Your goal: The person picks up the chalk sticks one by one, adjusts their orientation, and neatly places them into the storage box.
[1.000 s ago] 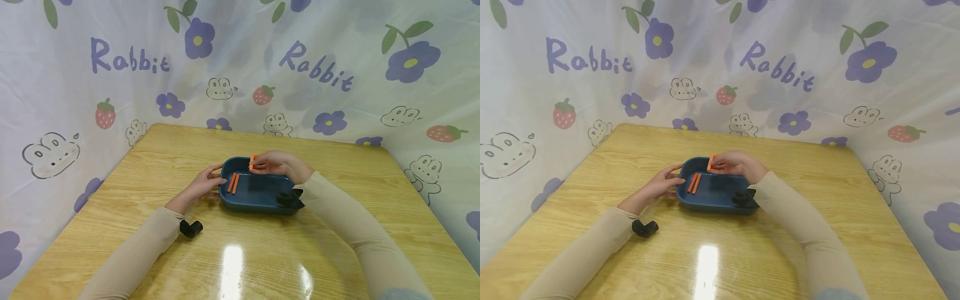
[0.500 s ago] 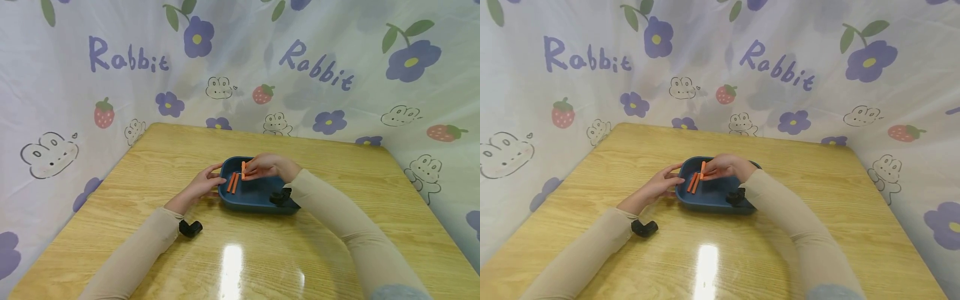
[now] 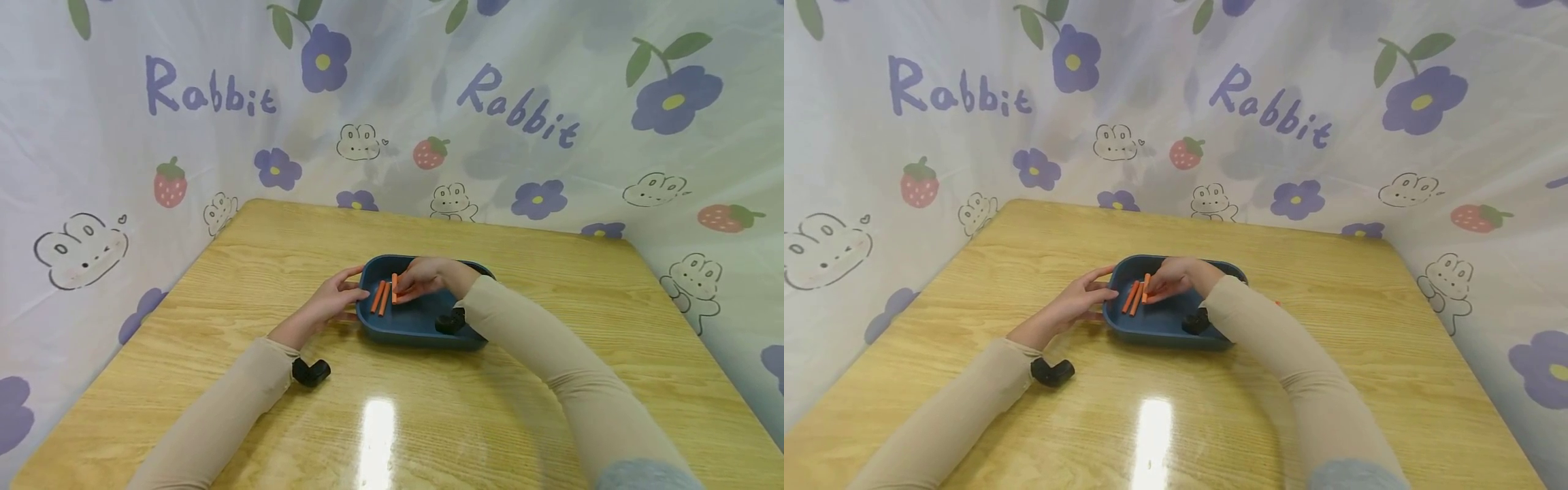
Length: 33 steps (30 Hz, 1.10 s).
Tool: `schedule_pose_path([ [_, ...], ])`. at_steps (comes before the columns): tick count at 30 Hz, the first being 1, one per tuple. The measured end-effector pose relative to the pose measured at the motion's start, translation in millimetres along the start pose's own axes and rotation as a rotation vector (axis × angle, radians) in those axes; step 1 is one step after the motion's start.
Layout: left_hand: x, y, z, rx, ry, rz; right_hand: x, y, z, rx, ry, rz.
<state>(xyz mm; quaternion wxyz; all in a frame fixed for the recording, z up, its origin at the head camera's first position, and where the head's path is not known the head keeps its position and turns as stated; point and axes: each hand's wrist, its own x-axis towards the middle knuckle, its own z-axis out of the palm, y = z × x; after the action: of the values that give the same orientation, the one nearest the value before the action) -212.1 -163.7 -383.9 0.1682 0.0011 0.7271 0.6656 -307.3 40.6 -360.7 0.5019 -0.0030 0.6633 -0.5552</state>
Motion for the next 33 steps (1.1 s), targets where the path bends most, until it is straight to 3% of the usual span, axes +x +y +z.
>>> schedule_pose_path([
  [6, 0.7, 0.4, 1.6, 0.001, -0.014, 0.013, 5.2, 6, 1, 0.004, 0.015, 0.047],
  [14, 1.2, 1.3, 1.8, -0.011, -0.021, 0.020, 1.4, 5, 1, 0.041, 0.027, 0.032],
  [20, 1.2, 1.7, 1.6, -0.002, -0.011, 0.016, -2.5, 2, -3, 0.007, 0.016, 0.029],
  [33, -1.2, -0.4, -0.4, -0.008, -0.012, 0.009, -26.9, -3, -3, -0.050, -0.103, -0.171],
])
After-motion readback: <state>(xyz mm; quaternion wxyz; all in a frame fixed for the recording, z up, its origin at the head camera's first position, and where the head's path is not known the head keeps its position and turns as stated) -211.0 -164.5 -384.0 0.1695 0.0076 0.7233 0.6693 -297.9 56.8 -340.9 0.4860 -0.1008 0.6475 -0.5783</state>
